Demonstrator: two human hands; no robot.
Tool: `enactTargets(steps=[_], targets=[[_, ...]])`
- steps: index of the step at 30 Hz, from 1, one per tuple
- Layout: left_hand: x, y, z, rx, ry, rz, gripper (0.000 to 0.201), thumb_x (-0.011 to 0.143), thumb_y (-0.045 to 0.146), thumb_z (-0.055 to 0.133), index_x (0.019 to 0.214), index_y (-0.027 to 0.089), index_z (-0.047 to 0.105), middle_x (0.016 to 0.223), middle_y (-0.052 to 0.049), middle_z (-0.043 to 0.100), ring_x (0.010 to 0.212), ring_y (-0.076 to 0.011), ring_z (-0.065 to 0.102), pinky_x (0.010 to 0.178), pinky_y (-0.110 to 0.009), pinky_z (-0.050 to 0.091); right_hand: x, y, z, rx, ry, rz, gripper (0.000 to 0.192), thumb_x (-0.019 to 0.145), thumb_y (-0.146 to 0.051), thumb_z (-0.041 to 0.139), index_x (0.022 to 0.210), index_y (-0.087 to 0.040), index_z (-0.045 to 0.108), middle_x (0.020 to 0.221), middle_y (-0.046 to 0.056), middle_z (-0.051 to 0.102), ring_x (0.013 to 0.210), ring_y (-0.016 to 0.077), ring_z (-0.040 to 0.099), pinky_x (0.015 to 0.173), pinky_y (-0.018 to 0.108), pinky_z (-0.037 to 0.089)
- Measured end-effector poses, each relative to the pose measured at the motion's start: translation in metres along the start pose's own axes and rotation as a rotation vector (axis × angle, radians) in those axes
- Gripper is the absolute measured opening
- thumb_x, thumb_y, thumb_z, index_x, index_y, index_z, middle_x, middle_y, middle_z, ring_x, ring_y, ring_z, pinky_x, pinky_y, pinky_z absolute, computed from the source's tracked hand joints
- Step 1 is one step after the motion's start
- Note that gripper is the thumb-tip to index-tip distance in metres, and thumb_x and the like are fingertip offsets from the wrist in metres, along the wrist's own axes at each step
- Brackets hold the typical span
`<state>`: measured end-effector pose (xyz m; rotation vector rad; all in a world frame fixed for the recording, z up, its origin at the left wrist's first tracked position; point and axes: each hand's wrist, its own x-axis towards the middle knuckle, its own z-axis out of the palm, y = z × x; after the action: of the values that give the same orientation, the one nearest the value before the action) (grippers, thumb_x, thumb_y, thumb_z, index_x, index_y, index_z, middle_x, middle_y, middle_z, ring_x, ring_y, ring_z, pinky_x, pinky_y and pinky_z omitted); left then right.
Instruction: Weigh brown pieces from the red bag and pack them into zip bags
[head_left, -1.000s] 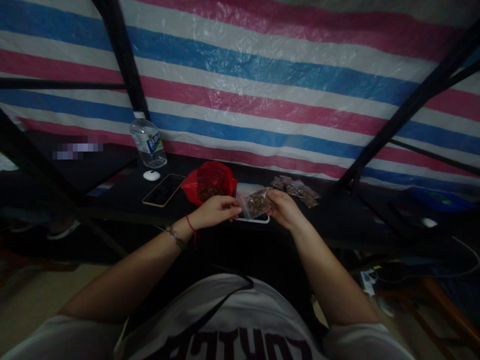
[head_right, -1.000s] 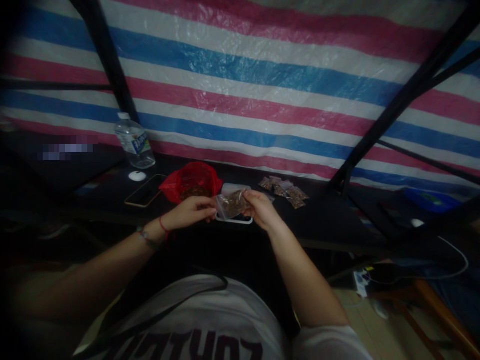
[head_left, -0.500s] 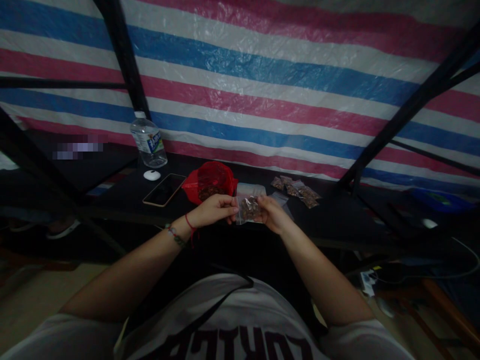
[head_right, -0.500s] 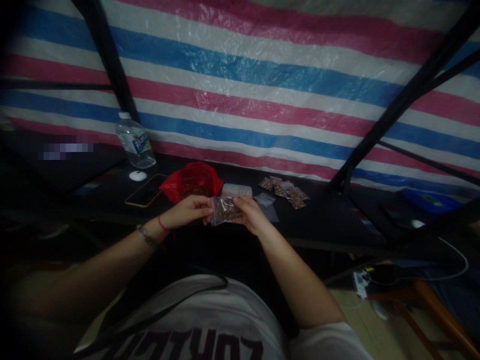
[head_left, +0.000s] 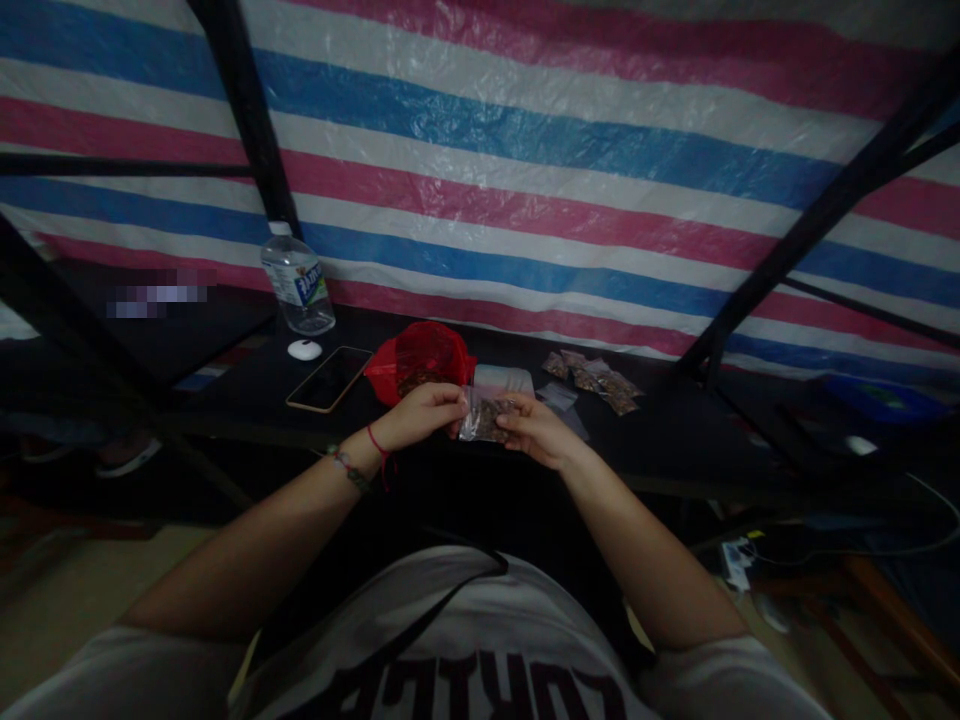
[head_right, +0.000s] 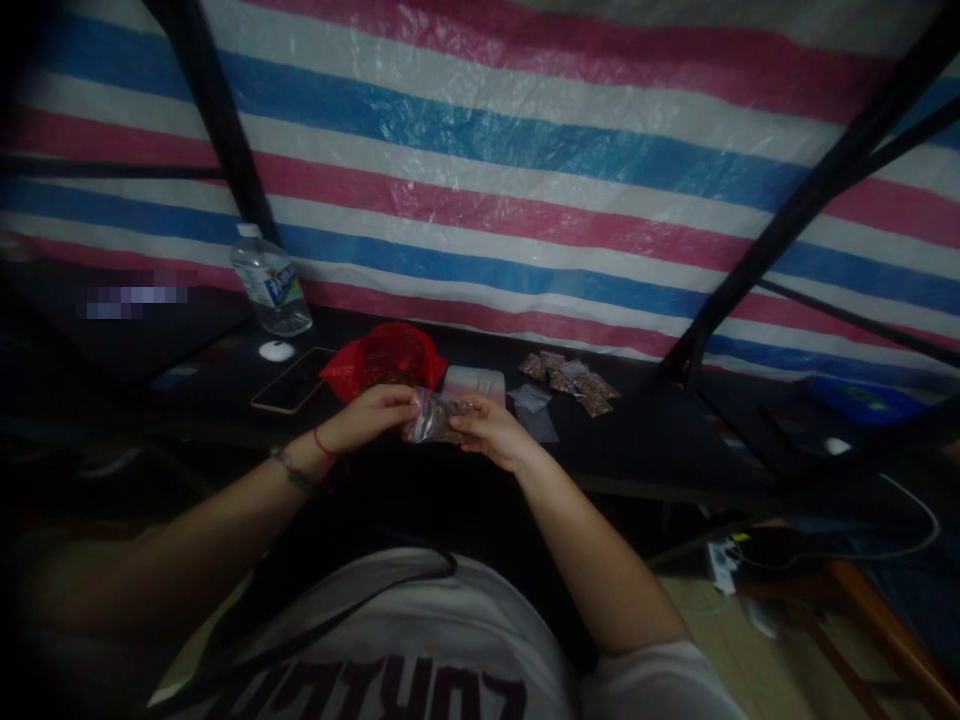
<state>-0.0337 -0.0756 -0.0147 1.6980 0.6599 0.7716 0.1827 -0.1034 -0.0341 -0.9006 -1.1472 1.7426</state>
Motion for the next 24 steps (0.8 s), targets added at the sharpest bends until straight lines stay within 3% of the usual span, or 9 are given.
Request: enactTargets(steps=[6, 10, 11, 14, 16, 19, 24], targets=[[-0.003, 0.006, -0.001, -0.049, -0.052, 0.005, 0.029, 0.079, 0.035, 0.060, 0.063, 0.012, 0.055, 0.054, 0.002, 0.054, 0.050, -0.0079, 0.051, 0.053, -0.020, 0.043, 0.002, 0.002, 0.000, -0.017, -0.040, 0.023, 0.046, 0.066, -0.023, 0.073, 0.109, -0.024, 0.056, 0.091, 0.000, 0.063, 0.073, 0.0126, 0.062, 0.063, 0.024, 0.049], [-0.002, 0.004, -0.004, -0.048, -0.073, -0.112, 0.029, 0.076, 0.038, 0.064, 0.065, 0.012, 0.056, 0.056, 0.001, 0.057, 0.050, -0.0080, 0.053, 0.052, -0.020, 0.044, 0.007, 0.007, 0.002, -0.372, 0.257, -0.184, 0.035, 0.067, -0.027, 0.072, 0.098, -0.021, 0.058, 0.088, -0.001, 0.062, 0.074, 0.0112, 0.058, 0.065, 0.023, 0.045], [-0.001, 0.003, -0.003, -0.046, -0.078, -0.144, 0.029, 0.075, 0.039, 0.065, 0.067, 0.012, 0.056, 0.056, 0.001, 0.058, 0.051, -0.0083, 0.054, 0.052, -0.020, 0.044, 0.007, 0.009, 0.005, -0.460, 0.272, -0.225, 0.030, 0.067, -0.030, 0.072, 0.092, -0.020, 0.058, 0.081, -0.002, 0.060, 0.069, 0.0102, 0.056, 0.062, 0.022, 0.044], [0.000, -0.001, 0.002, -0.034, -0.095, -0.190, 0.029, 0.074, 0.040, 0.066, 0.072, 0.012, 0.059, 0.059, 0.000, 0.061, 0.053, -0.0097, 0.057, 0.053, -0.020, 0.045, 0.001, 0.010, 0.018, -0.609, 0.072, -0.182, 0.027, 0.074, -0.042, 0.066, 0.081, -0.018, 0.058, 0.068, -0.003, 0.057, 0.058, 0.0099, 0.051, 0.054, 0.022, 0.040], [0.000, -0.002, 0.008, -0.020, -0.098, -0.171, 0.029, 0.073, 0.040, 0.067, 0.072, 0.011, 0.061, 0.062, -0.001, 0.063, 0.055, -0.0094, 0.057, 0.053, -0.020, 0.045, -0.005, 0.011, 0.026, -0.659, -0.038, -0.164, 0.029, 0.075, -0.045, 0.065, 0.082, -0.017, 0.060, 0.070, -0.001, 0.060, 0.061, 0.0112, 0.053, 0.055, 0.023, 0.040], [0.000, -0.001, 0.017, -0.038, -0.092, -0.150, 0.030, 0.072, 0.040, 0.068, 0.069, 0.011, 0.061, 0.064, -0.001, 0.063, 0.056, -0.0083, 0.057, 0.054, -0.019, 0.044, -0.010, 0.010, 0.031, -0.722, -0.041, -0.209, 0.025, 0.074, -0.040, 0.067, 0.082, -0.017, 0.064, 0.075, 0.001, 0.064, 0.069, 0.0132, 0.056, 0.061, 0.023, 0.041], [-0.001, -0.001, 0.021, -0.086, -0.112, -0.172, 0.034, 0.072, 0.044, 0.068, 0.070, 0.012, 0.059, 0.060, 0.000, 0.062, 0.055, -0.0093, 0.059, 0.055, -0.020, 0.046, -0.009, 0.006, 0.027, -0.696, -0.110, -0.193, 0.021, 0.082, -0.031, 0.054, 0.079, -0.015, 0.067, 0.076, 0.003, 0.066, 0.067, 0.0119, 0.056, 0.061, 0.022, 0.041]])
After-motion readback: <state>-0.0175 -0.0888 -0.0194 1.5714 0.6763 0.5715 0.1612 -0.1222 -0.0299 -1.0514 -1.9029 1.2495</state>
